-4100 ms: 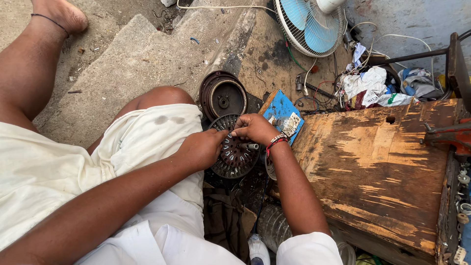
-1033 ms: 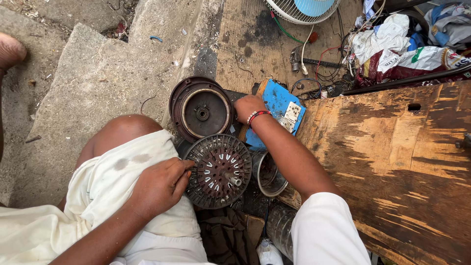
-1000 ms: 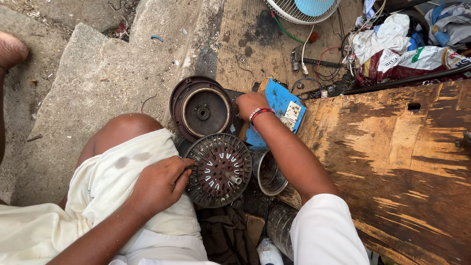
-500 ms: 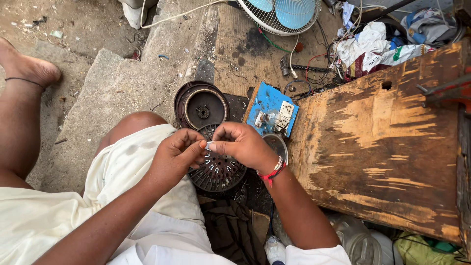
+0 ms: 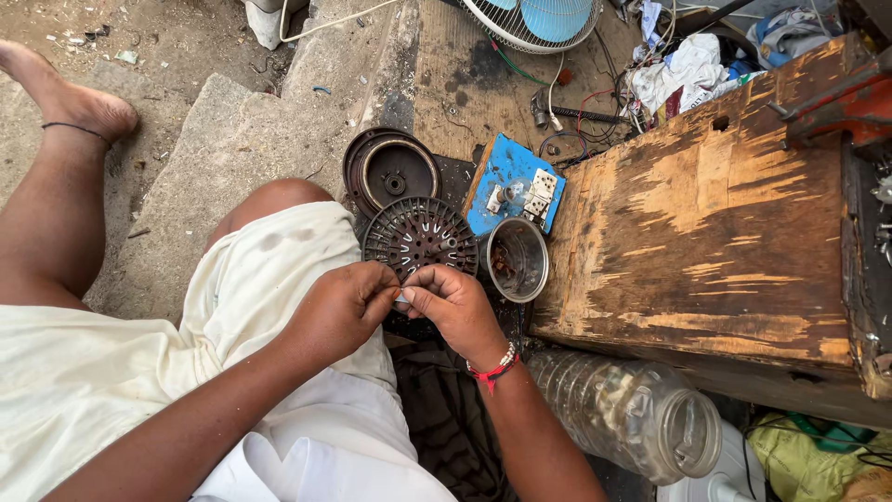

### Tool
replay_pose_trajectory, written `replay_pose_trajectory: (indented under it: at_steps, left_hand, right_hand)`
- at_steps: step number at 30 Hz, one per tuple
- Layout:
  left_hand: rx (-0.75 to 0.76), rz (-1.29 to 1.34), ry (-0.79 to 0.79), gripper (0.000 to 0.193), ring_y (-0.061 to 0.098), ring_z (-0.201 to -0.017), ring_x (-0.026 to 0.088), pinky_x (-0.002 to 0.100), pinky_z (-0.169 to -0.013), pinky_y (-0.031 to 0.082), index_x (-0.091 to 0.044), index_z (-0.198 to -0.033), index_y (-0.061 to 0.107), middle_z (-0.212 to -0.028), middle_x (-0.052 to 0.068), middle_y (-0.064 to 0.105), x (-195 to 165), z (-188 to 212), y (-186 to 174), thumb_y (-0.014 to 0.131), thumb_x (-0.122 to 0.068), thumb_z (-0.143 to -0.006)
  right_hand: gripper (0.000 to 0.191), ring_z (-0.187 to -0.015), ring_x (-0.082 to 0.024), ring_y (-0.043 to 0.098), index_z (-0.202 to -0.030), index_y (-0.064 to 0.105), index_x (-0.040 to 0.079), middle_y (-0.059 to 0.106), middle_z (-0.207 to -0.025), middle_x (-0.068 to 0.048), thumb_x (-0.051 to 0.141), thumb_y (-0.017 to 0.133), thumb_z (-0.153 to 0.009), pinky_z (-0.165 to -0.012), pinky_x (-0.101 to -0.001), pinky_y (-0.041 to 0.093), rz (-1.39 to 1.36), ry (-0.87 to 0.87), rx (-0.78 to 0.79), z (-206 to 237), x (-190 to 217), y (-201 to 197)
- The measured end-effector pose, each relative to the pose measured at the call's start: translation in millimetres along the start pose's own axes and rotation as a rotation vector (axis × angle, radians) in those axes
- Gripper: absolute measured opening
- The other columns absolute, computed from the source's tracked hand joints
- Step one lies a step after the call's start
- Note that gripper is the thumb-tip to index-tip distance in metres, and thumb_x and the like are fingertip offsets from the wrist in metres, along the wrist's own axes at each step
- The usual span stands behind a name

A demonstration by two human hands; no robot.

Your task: The person sits on the ground fitting small insulating pieces into the slots of a fan motor rotor, pressing each piece in by hand and turning the rotor to reach every slot. They lift and rotate the rotor to check the fitted pieces, then reach toward a fan housing at the end.

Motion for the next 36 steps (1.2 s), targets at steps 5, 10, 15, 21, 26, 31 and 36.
replay_pose_trajectory:
  at_steps: [5, 10, 15, 21, 26, 31, 36]
  left_hand:
    - [0.047, 0.379, -0.290, 0.008, 0.068, -0.073, 0.020, 0.034, -0.066, 0.055, -0.003, -0.095, 0.065, -0.083, 0.011, 0.072, 13, 3, 5, 0.065, -0.011, -0.092]
    - [0.054, 0.013, -0.045, 0.011, 0.069, -0.074, 0.024, 0.037, -0.067, 0.054, -0.004, -0.093, 0.064, -0.083, 0.012, 0.071, 15, 9, 0, 0.069, -0.013, -0.090]
    - [0.071, -0.184, 0.086, 0.015, 0.066, -0.080, 0.025, 0.038, -0.067, 0.052, -0.008, -0.099, 0.066, -0.088, 0.009, 0.071, 10, 8, 1, 0.071, -0.020, -0.092]
    - [0.171, 0.561, -0.345, 0.015, 0.066, -0.081, 0.006, 0.024, -0.063, 0.056, -0.008, -0.105, 0.063, -0.092, -0.003, 0.068, 35, 10, 20, 0.060, -0.020, -0.098]
    - [0.129, 0.598, -0.387, 0.012, 0.065, -0.077, 0.006, 0.024, -0.060, 0.053, -0.007, -0.103, 0.064, -0.090, -0.002, 0.070, 55, 14, 35, 0.066, -0.016, -0.096]
    - [0.153, 0.605, -0.510, 0.008, 0.064, -0.073, 0.005, 0.024, -0.056, 0.052, -0.007, -0.096, 0.066, -0.084, -0.003, 0.068, 66, 13, 32, 0.070, -0.012, -0.091]
    - [0.207, 0.477, -0.411, 0.007, 0.054, -0.059, 0.008, 0.025, -0.048, 0.043, -0.005, -0.093, 0.066, -0.072, 0.001, 0.063, 63, 13, 32, 0.072, -0.007, -0.089]
  right_hand:
    - [0.012, -0.086, -0.009, 0.068, -0.104, 0.067, 0.002, 0.072, -0.094, -0.003, 0.013, 0.066, -0.101, -0.077, -0.0254, 0.057, -0.042, -0.099, -0.099, 5, -17, 19]
    - [0.007, -0.084, -0.008, 0.065, -0.101, 0.069, 0.003, 0.071, -0.093, -0.001, 0.009, 0.067, -0.098, -0.078, -0.0246, 0.055, -0.084, 0.019, -0.070, 5, -28, 22]
    - [0.004, -0.082, -0.007, 0.059, -0.099, 0.070, 0.003, 0.067, -0.090, 0.001, 0.006, 0.069, -0.096, -0.074, -0.0237, 0.049, -0.051, 0.010, -0.009, 6, -26, 7]
    - [0.008, -0.078, -0.010, 0.062, -0.102, 0.066, 0.005, 0.068, -0.091, -0.001, 0.009, 0.068, -0.096, -0.071, -0.0270, 0.051, -0.408, 0.025, -0.166, 3, -38, 11]
    - [0.008, -0.077, -0.011, 0.063, -0.103, 0.064, 0.007, 0.069, -0.092, -0.004, 0.010, 0.067, -0.097, -0.071, -0.0283, 0.052, -0.535, 0.045, -0.178, 4, -52, 21]
    - [0.007, -0.079, -0.012, 0.066, -0.101, 0.067, 0.004, 0.070, -0.090, -0.004, 0.008, 0.068, -0.096, -0.073, -0.0279, 0.054, -0.386, 0.093, -0.047, 4, -45, 8]
    - [0.006, -0.082, -0.010, 0.066, -0.099, 0.070, 0.001, 0.071, -0.094, -0.003, 0.002, 0.071, -0.093, -0.078, -0.0259, 0.056, -0.174, 0.072, 0.041, 4, -43, -3]
Point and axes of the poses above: each hand's wrist, its own z-axis away from the middle knuckle, its own y-axis out of the palm, x = y × z, the point moved 3 cm from there along -z, towards the middle knuckle
